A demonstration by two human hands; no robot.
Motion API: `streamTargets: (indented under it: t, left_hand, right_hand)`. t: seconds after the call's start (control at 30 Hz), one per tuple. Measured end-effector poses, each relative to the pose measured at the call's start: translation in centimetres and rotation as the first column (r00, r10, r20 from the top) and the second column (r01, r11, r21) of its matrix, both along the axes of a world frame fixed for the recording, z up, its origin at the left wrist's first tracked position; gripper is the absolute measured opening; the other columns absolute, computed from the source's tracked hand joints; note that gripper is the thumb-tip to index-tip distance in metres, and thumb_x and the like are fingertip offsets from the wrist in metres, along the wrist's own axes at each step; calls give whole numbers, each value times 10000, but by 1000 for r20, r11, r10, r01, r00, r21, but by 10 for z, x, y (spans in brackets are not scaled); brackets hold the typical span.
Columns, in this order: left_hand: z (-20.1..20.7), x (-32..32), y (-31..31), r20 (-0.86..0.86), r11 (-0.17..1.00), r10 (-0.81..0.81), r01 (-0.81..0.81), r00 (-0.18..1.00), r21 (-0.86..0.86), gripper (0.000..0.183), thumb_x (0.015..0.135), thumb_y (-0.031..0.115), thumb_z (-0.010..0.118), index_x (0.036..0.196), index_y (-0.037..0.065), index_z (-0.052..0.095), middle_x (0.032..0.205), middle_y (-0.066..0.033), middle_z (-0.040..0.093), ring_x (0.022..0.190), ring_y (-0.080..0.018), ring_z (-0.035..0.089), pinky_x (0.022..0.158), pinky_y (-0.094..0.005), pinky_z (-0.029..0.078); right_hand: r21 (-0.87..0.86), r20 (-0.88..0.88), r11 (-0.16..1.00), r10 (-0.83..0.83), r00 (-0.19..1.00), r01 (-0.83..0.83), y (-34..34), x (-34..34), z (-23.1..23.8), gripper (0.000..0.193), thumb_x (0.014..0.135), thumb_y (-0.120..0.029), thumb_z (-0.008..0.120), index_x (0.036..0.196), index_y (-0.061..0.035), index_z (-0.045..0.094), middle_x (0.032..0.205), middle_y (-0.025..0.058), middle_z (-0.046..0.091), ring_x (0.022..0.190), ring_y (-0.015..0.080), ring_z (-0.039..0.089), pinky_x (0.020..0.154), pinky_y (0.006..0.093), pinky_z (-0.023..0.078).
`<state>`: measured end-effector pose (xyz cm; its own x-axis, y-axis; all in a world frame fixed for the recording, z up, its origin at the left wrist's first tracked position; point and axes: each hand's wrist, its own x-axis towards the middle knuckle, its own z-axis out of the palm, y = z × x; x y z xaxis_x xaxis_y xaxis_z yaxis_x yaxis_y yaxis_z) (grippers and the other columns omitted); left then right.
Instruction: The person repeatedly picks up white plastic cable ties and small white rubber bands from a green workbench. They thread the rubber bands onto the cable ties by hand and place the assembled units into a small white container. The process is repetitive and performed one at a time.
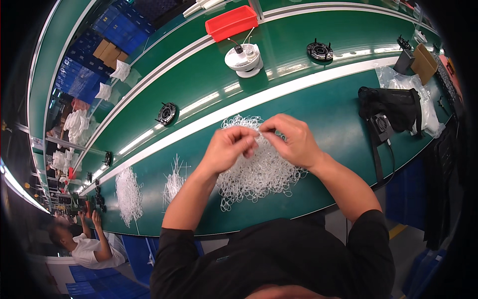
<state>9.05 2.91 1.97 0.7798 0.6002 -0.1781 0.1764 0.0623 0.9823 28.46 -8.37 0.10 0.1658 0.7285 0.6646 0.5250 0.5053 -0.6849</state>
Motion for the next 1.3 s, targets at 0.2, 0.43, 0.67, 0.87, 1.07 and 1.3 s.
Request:
streamTargets:
  t: [0.2, 0.43, 0.67, 0.87, 1.07, 1.3]
  left_hand:
    - [-16, 67, 122, 171, 898, 427, -394, 888, -196, 372, 1033, 275, 618, 1188, -61, 576, 1045, -147, 677, 870, -212, 692, 739, -333, 603]
    - [-40, 161, 181, 86, 855, 488, -455, 869, -250, 494, 1063, 290, 531, 1235, -166, 447, 1153, -312, 595, 945, -380, 696, 716, -377, 647]
    - [-42, 175, 175, 97, 889, 454, -443, 885, -115, 263, 990, 80, 478, 1110, -151, 517, 998, -256, 658, 820, -338, 720, 714, -379, 663]
    - [-19, 149, 87, 20, 980, 175, -172, 984, -98, 202, 939, 60, 510, 1069, -77, 580, 922, -172, 686, 702, -218, 698, 582, -284, 598]
    - [-16, 130, 22, -154, 989, -98, 78, 983, -126, 273, 958, 108, 544, 1142, -92, 574, 877, -160, 696, 648, -199, 694, 561, -278, 591]
    - [-13, 128, -6, -150, 976, -162, 136, 975, -172, 280, 987, 157, 582, 1142, -75, 595, 879, -132, 687, 670, -185, 695, 568, -287, 593]
  right_hand:
    - [-34, -124, 957, -289, 949, 287, 3, 41, -24, 130, 873, -40, 719, 994, -21, 676, 882, 105, 688, 792, 262, 664, 728, 366, 523]
    - [-102, -114, 906, -421, 900, 411, 13, 61, -38, 228, 932, -186, 710, 1092, -24, 694, 936, 103, 685, 803, 252, 642, 747, 369, 516]
    - [-336, -317, 832, -541, 779, 441, 14, 94, -42, 372, 1016, -330, 585, 1135, 4, 698, 1019, 160, 675, 940, 299, 642, 870, 381, 501]
    - [-346, -338, 850, -508, 792, 397, 9, 119, -42, 426, 1028, -353, 540, 1185, 16, 683, 1127, 216, 679, 1090, 344, 633, 970, 397, 472]
    - [-438, -245, 865, -377, 893, 245, 3, 133, -33, 386, 1016, -283, 595, 1172, 54, 700, 1133, 159, 698, 1017, 243, 666, 922, 342, 498]
    - [-450, -54, 847, -341, 938, 282, -3, 125, -5, 222, 936, -185, 692, 1033, 7, 747, 979, 100, 679, 812, 159, 635, 733, 310, 511]
